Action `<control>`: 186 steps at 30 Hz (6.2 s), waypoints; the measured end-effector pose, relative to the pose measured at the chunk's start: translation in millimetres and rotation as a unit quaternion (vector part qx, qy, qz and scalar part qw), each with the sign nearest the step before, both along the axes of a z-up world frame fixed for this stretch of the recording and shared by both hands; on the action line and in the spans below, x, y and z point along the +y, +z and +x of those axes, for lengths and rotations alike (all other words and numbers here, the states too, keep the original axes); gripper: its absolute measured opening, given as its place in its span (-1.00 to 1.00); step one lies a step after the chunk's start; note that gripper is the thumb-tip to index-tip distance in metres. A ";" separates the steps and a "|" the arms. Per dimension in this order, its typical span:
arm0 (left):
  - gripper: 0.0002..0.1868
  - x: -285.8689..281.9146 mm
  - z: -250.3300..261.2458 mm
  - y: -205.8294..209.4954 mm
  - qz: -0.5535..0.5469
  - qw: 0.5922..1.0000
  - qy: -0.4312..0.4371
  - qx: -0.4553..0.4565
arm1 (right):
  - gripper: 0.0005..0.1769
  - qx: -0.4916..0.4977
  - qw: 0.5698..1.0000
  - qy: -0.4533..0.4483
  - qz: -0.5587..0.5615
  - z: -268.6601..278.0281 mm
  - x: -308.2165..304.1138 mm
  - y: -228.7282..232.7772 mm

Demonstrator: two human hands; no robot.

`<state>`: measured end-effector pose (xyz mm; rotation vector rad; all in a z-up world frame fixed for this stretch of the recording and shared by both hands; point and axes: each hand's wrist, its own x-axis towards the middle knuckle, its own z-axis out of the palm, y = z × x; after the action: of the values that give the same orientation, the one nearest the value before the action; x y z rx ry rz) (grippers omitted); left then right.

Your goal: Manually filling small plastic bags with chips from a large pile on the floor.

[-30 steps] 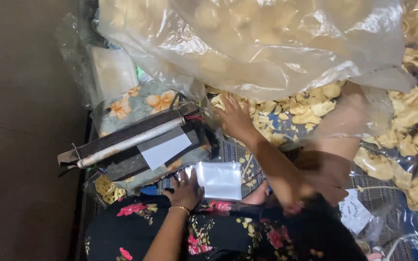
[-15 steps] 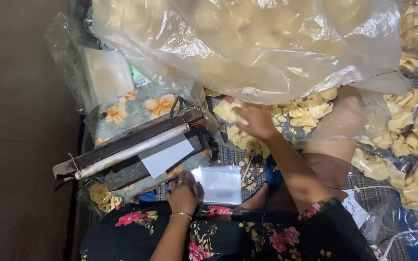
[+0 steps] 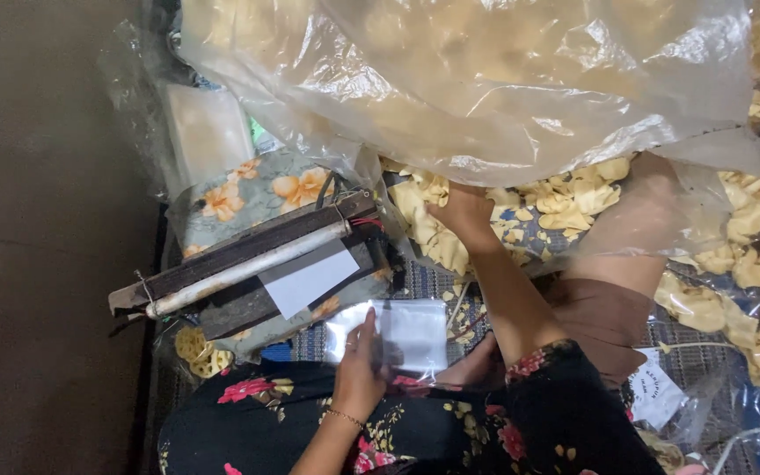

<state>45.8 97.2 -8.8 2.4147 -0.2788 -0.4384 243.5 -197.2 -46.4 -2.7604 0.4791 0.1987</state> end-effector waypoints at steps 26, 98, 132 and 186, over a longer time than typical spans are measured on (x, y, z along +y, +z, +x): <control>-0.69 23.0 -22.0 86.3 -0.439 0.864 0.115 0.220 | -0.14 -0.050 0.972 -0.112 0.201 -11.2 -32.7 19.4; -0.41 -33.1 -23.2 150.6 -0.387 0.918 0.060 0.062 | -0.34 -0.256 0.889 0.280 0.257 -239.6 53.2 212.6; -0.48 -6.4 -26.0 163.6 -0.370 0.925 0.076 0.039 | -0.44 -0.109 0.895 0.332 0.279 -239.9 87.7 258.5; -0.41 30.9 -26.4 109.8 -0.355 0.915 0.161 0.105 | 0.01 -0.019 0.992 0.122 0.003 -42.4 -57.3 21.8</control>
<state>19.4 128.0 101.0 1.6401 0.0592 -0.3591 201.1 -254.5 -24.5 -2.8056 0.1282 0.2057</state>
